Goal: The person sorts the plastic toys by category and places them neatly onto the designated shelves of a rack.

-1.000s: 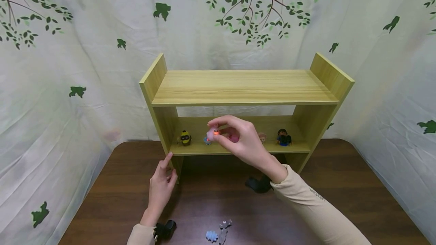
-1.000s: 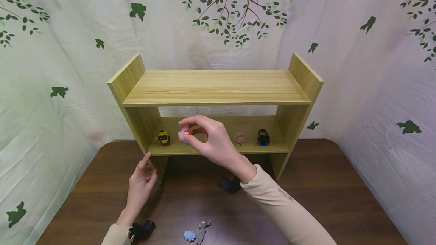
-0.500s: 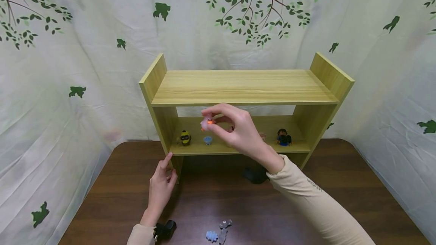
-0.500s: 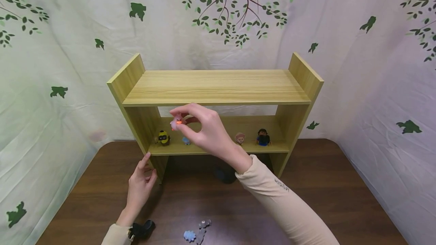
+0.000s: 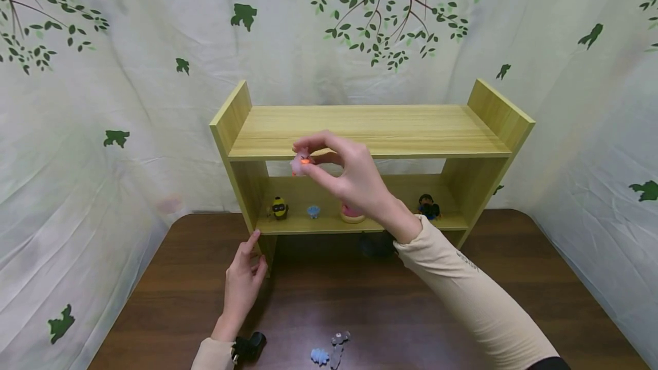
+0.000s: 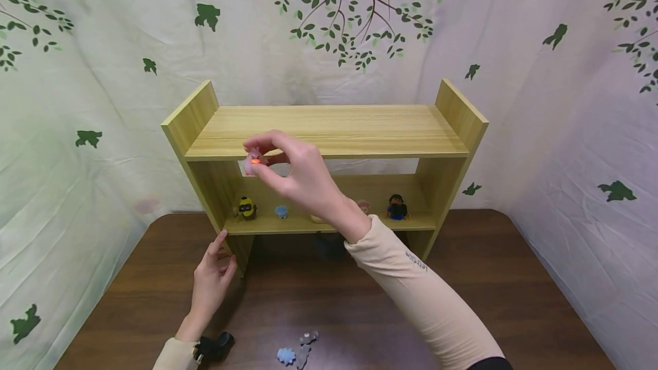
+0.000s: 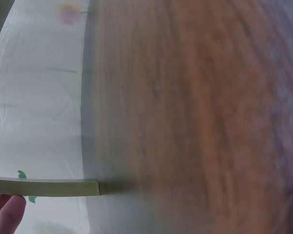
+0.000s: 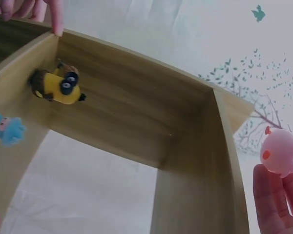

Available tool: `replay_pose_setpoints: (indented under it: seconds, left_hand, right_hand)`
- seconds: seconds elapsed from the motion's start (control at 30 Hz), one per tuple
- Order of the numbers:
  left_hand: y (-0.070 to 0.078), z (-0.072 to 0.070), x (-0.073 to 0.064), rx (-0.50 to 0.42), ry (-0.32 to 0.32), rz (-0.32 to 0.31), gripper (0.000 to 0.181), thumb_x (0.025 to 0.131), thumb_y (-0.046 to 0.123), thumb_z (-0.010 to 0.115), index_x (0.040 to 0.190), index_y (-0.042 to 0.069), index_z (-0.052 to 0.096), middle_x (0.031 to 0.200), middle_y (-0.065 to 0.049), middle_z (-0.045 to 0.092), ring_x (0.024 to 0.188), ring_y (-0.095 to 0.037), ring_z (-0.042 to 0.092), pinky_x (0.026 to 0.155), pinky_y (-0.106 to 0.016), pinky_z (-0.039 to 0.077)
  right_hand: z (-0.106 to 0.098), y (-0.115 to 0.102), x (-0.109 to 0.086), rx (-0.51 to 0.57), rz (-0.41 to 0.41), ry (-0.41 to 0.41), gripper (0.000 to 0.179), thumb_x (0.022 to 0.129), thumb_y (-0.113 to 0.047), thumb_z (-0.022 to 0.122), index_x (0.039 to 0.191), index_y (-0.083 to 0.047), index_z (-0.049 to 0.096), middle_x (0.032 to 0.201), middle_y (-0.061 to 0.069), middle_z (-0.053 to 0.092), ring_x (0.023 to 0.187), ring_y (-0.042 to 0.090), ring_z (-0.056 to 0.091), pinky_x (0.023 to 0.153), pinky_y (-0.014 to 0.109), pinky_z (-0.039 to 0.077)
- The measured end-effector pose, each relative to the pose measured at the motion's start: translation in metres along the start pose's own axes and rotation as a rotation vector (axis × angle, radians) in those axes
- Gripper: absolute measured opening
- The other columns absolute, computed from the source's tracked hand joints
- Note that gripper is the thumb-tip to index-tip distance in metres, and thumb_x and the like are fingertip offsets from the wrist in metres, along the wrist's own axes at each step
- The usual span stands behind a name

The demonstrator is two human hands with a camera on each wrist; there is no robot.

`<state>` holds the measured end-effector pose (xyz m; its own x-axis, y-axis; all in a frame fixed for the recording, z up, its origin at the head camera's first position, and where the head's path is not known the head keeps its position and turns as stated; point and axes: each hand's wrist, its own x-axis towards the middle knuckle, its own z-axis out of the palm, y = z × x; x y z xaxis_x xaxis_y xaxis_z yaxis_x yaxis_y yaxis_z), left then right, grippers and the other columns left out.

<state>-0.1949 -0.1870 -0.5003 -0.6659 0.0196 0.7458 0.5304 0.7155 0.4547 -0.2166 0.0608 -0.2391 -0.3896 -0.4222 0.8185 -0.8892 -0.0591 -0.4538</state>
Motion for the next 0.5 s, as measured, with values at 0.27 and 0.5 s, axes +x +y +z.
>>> replay_pose_setpoints:
  seconds: [0.27,0.5]
  left_hand:
    - [0.002,0.0,0.001,-0.012,0.016,0.011,0.082,0.074,-0.021,0.064,0.143,0.015,0.038,0.091,-0.011,0.052,0.081,-0.028,0.066,0.058,-0.034,0.056]
    - [0.002,-0.001,0.001,-0.017,0.004,-0.011,0.082,0.075,-0.02,0.065,0.143,0.015,0.038,0.092,-0.011,0.051,0.082,-0.029,0.065,0.059,-0.032,0.056]
  right_hand:
    - [0.002,0.001,0.02,-0.011,0.003,0.014,0.022,0.084,0.002,0.069,0.105,0.006,0.063,0.099,0.016,0.066,0.088,0.015,0.062,0.077,0.031,0.055]
    - [0.006,0.004,0.032,-0.023,0.049,0.004,0.022,0.086,-0.002,0.068,0.106,0.006,0.064,0.101,0.017,0.066,0.089,0.013,0.061,0.078,0.029,0.054]
